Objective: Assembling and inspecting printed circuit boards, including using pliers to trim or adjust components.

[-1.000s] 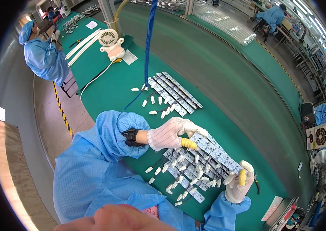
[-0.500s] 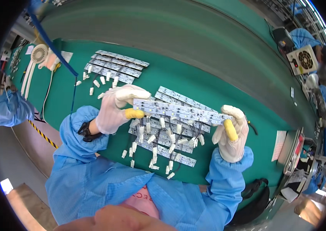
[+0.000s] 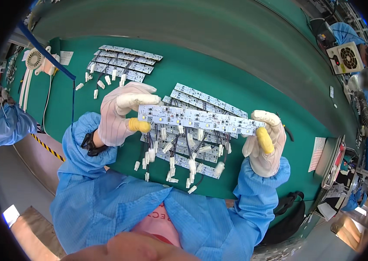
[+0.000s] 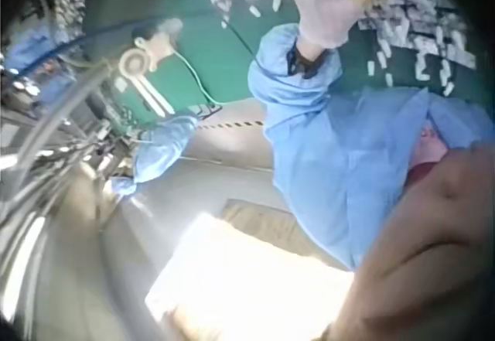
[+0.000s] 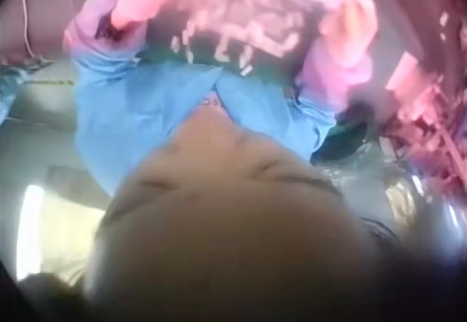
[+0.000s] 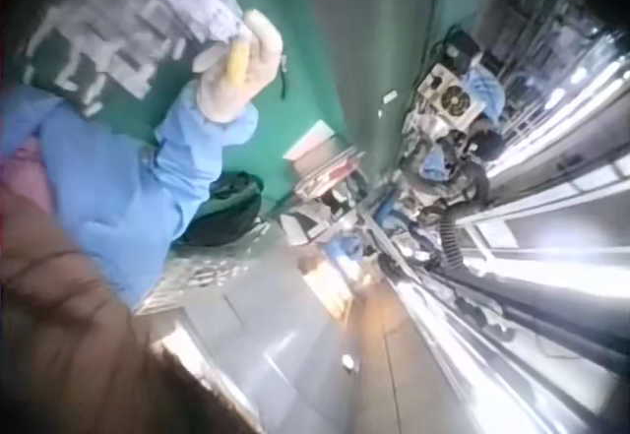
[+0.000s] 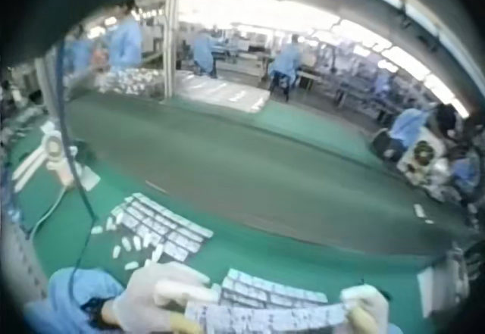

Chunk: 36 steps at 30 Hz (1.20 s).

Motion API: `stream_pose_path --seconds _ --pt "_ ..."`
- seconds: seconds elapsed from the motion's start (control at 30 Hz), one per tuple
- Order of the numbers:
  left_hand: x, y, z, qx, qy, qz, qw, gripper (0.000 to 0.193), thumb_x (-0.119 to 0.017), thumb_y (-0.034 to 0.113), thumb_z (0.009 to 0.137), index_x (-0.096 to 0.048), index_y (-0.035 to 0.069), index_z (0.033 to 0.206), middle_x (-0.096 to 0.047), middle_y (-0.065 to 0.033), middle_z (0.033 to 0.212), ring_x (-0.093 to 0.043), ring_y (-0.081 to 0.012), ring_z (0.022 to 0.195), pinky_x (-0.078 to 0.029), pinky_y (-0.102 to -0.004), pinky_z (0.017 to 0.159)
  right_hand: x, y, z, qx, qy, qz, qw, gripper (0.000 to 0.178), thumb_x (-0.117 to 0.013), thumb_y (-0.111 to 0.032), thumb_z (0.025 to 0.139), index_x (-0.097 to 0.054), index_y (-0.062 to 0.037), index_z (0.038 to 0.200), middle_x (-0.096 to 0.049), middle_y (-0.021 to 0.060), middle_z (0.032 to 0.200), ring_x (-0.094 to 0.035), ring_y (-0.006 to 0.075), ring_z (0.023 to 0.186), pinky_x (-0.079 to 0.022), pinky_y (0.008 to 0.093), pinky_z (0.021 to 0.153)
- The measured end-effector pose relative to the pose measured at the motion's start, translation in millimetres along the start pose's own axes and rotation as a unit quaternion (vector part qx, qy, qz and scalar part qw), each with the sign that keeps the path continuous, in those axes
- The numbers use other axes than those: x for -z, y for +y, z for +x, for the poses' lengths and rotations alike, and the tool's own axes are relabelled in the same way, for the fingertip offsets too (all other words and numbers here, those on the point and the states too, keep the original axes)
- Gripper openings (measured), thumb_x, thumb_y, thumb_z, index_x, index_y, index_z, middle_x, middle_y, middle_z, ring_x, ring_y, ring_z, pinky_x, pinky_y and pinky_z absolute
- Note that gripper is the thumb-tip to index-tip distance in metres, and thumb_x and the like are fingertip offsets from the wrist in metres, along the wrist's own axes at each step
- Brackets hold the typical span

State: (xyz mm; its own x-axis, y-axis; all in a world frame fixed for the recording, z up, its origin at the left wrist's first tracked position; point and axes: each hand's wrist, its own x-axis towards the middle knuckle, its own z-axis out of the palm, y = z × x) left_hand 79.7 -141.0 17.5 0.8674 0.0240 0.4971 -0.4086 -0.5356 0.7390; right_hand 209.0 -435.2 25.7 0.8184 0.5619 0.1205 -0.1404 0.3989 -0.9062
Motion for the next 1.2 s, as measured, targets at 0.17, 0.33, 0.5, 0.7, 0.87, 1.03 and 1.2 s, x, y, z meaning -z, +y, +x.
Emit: stream_pose_path --seconds 0.17,0.33,0.5,0.7,0.87,1.03,1.2 --pt "0.6 -6.3 -2.4 0.013 -0.003 -0.013 1.0 0.058 -0.067 0.052 0.072 -0.065 0.003 0.103 -0.068 -0.009 0.084 -0.064 -0.0244 0.081 -0.049 -0.0411 0.082 -3.7 -0.9 1.2 -0.021 -0.015 0.002 1.0 0.038 -0.066 -0.019 0.086 -0.05 0.0046 0.111 -0.062 0.0115 0.08 -0.055 0.0091 0.047 -0.04 0.0169 0.04" --pt "2.6 -7.6 1.4 -0.076 -0.009 0.017 0.997 0.053 -0.065 0.049 0.074 -0.065 0.004 0.102 -0.068 -0.0096 0.088 -0.064 -0.0257 0.08 -0.05 -0.0421 0.083 -5.9 -0.7 0.3 0.018 0.012 0.001 1.0 0.038 -0.066 -0.016 0.086 -0.048 0.0052 0.113 -0.061 0.0112 0.076 -0.051 0.0079 0.042 -0.039 0.0165 0.037" --pt "2.3 -13.6 2.6 -0.102 -0.028 -0.007 0.994 0.05 -0.064 0.045 0.079 -0.061 0.006 0.109 -0.069 -0.0125 0.095 -0.066 -0.0268 0.09 -0.048 -0.0444 0.087 -3.1 2.3 -0.3 0.034 0.021 -0.031 0.999 0.035 -0.064 -0.013 0.087 -0.049 0.0053 0.112 -0.061 0.0103 0.074 -0.048 0.007 0.04 -0.038 0.0169 0.036" --pt "-2.5 -4.7 5.6 -0.076 -0.03 -0.018 0.996 0.052 -0.067 0.039 0.078 -0.059 0.006 0.117 -0.066 -0.0133 0.106 -0.062 -0.0297 0.101 -0.046 -0.0422 0.092 -4.2 -1.1 0.4 -0.004 0.028 -0.004 1.0 0.028 -0.06 -0.009 0.089 -0.05 0.0054 0.111 -0.062 0.0113 0.076 -0.047 0.0072 0.038 -0.036 0.0173 0.034" --pt "-1.1 -2.7 2.7 -0.012 -0.043 -0.017 0.999 0.052 -0.061 0.037 0.085 -0.056 0.004 0.124 -0.063 -0.0138 0.113 -0.057 -0.0333 0.109 -0.044 -0.0396 0.094 -7.0 0.9 1.2 0.014 0.038 -0.004 0.999 0.025 -0.057 -0.007 0.09 -0.051 0.0053 0.111 -0.062 0.0114 0.075 -0.046 0.0075 0.037 -0.035 0.0168 0.033" --pt "-5.0 -4.4 2.5 0.029 -0.083 -0.146 0.985 0.069 -0.042 0.053 0.089 -0.043 0.0 0.133 -0.056 -0.0184 0.122 -0.054 -0.0358 0.111 -0.042 -0.0411 0.095 1.0 2.9 1.8 0.004 0.037 -0.001 0.999 0.027 -0.058 -0.008 0.09 -0.051 0.0058 0.111 -0.061 0.0079 0.069 -0.046 0.006 0.036 -0.033 0.0169 0.032" --pt "-8.0 1.4 0.1 0.02 -0.062 -0.141 0.988 0.067 -0.055 0.048 0.085 -0.045 0.002 0.133 -0.056 -0.0179 0.122 -0.055 -0.0333 0.109 -0.043 -0.0403 0.094 4.1 6.8 2.3 0.009 0.02 0.006 1.0 0.026 -0.058 -0.009 0.091 -0.051 0.0047 0.112 -0.06 0.0069 0.068 -0.045 0.0051 0.036 -0.031 0.0167 0.032"
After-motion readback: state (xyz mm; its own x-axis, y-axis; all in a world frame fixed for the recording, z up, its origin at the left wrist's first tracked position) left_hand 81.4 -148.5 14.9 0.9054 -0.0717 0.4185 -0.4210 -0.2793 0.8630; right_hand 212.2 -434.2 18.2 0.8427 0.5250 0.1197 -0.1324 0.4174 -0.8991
